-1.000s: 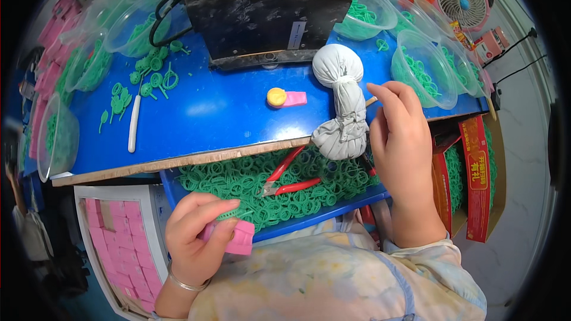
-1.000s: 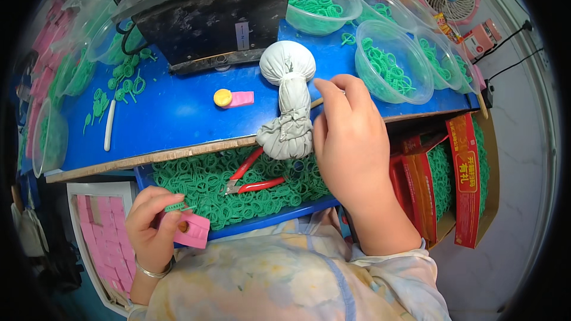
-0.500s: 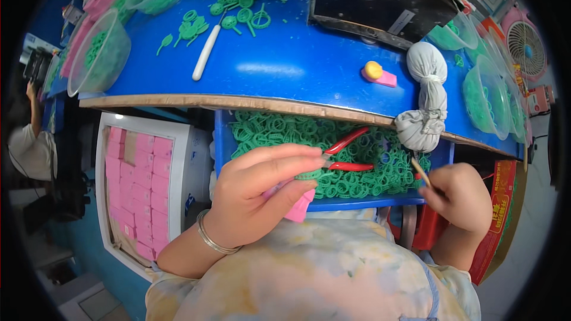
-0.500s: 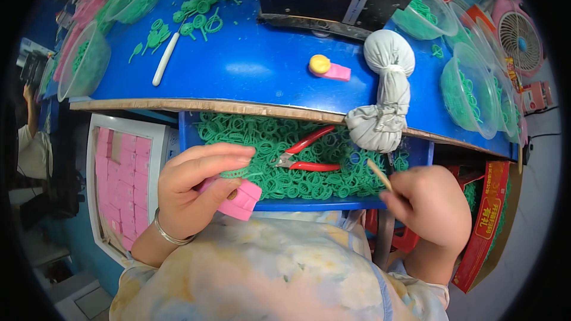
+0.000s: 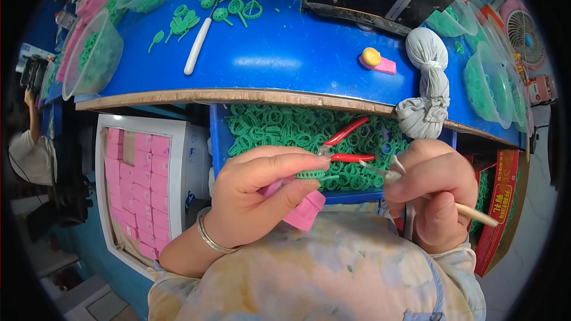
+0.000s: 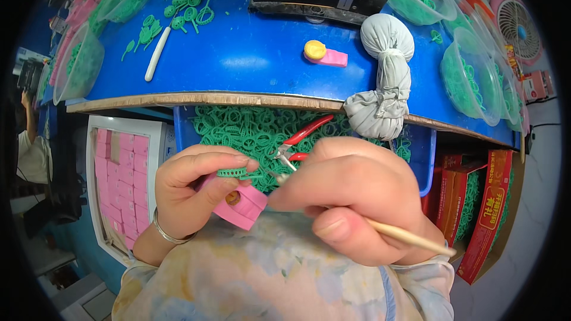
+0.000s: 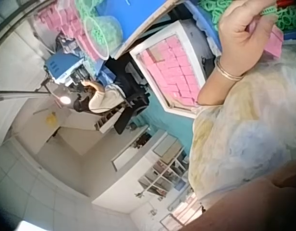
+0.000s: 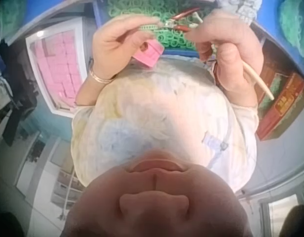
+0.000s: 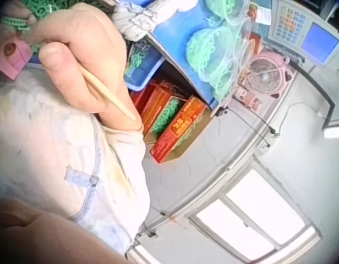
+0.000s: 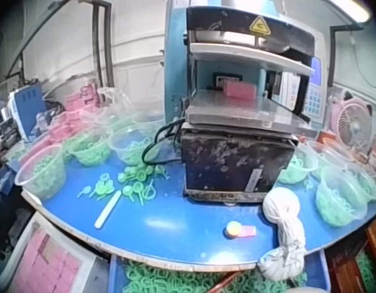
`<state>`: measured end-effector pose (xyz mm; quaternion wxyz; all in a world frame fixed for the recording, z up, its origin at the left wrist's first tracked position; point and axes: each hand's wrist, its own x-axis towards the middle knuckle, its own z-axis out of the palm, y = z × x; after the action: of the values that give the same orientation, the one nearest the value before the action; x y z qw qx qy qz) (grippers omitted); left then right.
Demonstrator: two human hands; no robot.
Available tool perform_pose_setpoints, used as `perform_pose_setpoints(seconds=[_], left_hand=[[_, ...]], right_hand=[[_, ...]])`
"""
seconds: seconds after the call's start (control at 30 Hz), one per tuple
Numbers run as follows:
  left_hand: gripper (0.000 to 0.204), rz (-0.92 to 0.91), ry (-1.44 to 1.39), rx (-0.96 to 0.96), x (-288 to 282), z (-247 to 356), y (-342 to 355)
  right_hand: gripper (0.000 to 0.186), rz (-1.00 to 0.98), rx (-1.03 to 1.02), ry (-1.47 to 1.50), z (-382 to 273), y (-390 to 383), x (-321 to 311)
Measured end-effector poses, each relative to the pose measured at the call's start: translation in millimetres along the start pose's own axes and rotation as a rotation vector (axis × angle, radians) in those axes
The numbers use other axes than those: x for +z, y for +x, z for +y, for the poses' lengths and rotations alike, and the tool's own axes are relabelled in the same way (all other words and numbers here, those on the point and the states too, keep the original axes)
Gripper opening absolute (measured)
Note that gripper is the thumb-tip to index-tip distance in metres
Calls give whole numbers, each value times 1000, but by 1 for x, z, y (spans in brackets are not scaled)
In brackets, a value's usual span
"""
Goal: Removing green wax patterns from a silicone mold and cleaning them using pliers and a pick tool.
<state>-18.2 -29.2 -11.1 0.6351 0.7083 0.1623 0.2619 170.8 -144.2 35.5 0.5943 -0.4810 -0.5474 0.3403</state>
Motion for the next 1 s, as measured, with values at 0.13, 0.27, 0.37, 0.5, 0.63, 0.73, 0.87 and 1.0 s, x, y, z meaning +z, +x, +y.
perform_pose_setpoints(seconds=[0.13,0.27,0.37,0.5,0.63,0.73,0.87,1.0], left_hand=[[23,-5,78,87,-2,-3,3],[25,-13,71,-7,-3,2,2],[25,-4,58,1,-2,0,3],[26,-1,69,1,-1,0,2],[26,2,66,-8,-1,0,2],[25,5,62,-5,0,-1,2],[25,6,81,-7,0,0,2],[25,1,91,-9,-1,2,2]], right_hand=[[41,-302,-250,-262,10,16,-6],[25,-165,17,-157,7,12,7],[13,-94,-16,-132,15,10,9],[14,-145,-9,-157,15,11,8],[13,-175,-19,-182,14,12,8],[15,-46,-32,-145,18,9,14],[15,-58,-46,-162,20,10,14],[15,-93,-74,-202,20,11,12]])
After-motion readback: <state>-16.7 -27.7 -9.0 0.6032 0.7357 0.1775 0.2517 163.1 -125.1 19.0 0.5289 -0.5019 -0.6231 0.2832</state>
